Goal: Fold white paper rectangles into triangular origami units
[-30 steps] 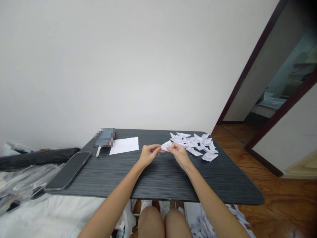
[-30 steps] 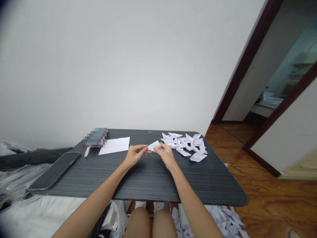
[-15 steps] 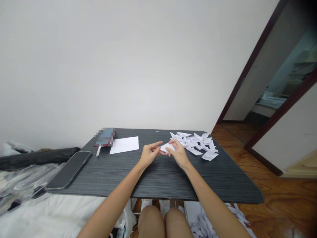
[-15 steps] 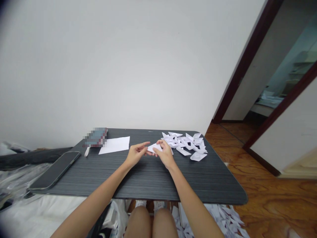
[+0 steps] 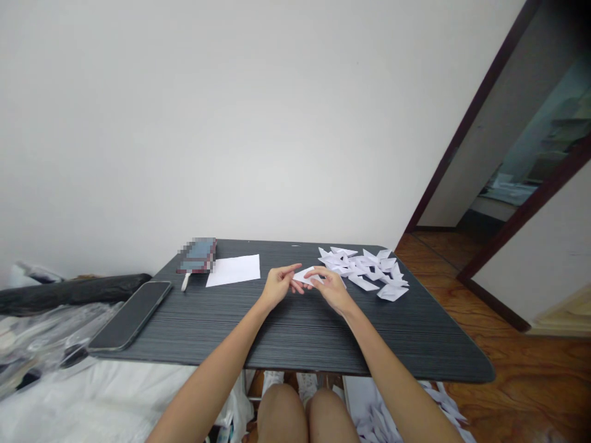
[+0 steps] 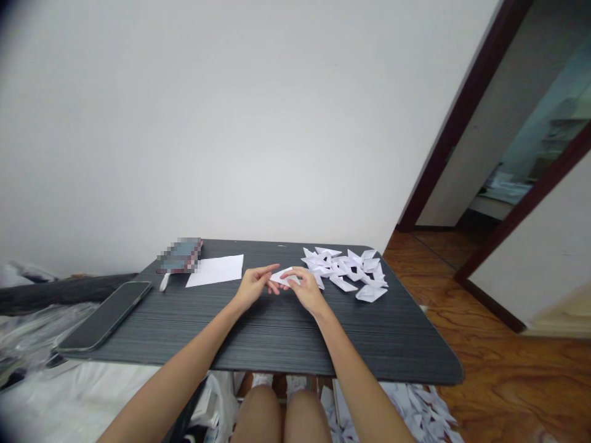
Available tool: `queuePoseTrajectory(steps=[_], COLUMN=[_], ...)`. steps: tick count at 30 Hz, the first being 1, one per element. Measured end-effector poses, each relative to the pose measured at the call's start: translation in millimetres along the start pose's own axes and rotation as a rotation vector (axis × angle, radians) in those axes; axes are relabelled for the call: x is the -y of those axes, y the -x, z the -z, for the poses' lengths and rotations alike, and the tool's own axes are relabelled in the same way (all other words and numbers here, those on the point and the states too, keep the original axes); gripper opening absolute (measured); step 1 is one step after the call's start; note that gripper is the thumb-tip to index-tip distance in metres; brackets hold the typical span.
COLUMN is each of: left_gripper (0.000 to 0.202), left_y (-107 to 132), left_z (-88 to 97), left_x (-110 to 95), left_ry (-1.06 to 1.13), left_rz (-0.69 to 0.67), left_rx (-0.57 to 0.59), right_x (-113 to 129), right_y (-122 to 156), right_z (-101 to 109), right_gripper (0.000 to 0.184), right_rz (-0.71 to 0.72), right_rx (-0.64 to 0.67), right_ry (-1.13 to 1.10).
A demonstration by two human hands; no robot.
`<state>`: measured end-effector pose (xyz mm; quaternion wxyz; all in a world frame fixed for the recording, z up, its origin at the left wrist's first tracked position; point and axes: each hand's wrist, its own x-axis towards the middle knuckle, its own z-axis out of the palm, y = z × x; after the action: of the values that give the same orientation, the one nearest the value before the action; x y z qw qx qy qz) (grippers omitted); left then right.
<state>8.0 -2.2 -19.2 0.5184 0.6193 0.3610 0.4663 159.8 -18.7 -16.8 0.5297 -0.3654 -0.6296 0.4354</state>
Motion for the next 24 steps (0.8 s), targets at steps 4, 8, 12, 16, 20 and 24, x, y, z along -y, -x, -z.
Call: queuePoseTrajectory(steps=[4, 8, 12, 16, 20, 24], left_gripper=[0.035, 0.029, 0.029, 0.028, 0.027, 0.024], left_y=[3, 8, 9, 8, 12, 13], left_z=[4.0, 7.0, 8.8, 7.9, 2.1, -2.5], left_x=[-1, -8, -5, 1, -2, -6], left_ry=[-0.268, -0.649, -0.796, -0.816, -0.804, -0.676], left_rz=[-0.103, -0.370, -0.474, -0.535, -0.509, -0.415], left_rx=[0.035, 0.052, 0.020, 0.013, 0.023, -0.055], right_x=[-2, -4, -1, 4, 2, -2], right_y=[1, 1, 1, 2, 3, 1], right_z=[0, 2, 0, -5, -7, -6], right_gripper=[0.013, 0.017, 0.030, 0.053, 0.045, 0.051], right_rz=[-0.034, -0.069, -0.045, 0.011, 0.049, 0.131], right_rx=[0.011, -0.017, -0.033, -0.028, -0.030, -0.090], right_ry=[0.026, 0.008, -0.047, -0.113, -0.035, 0.060])
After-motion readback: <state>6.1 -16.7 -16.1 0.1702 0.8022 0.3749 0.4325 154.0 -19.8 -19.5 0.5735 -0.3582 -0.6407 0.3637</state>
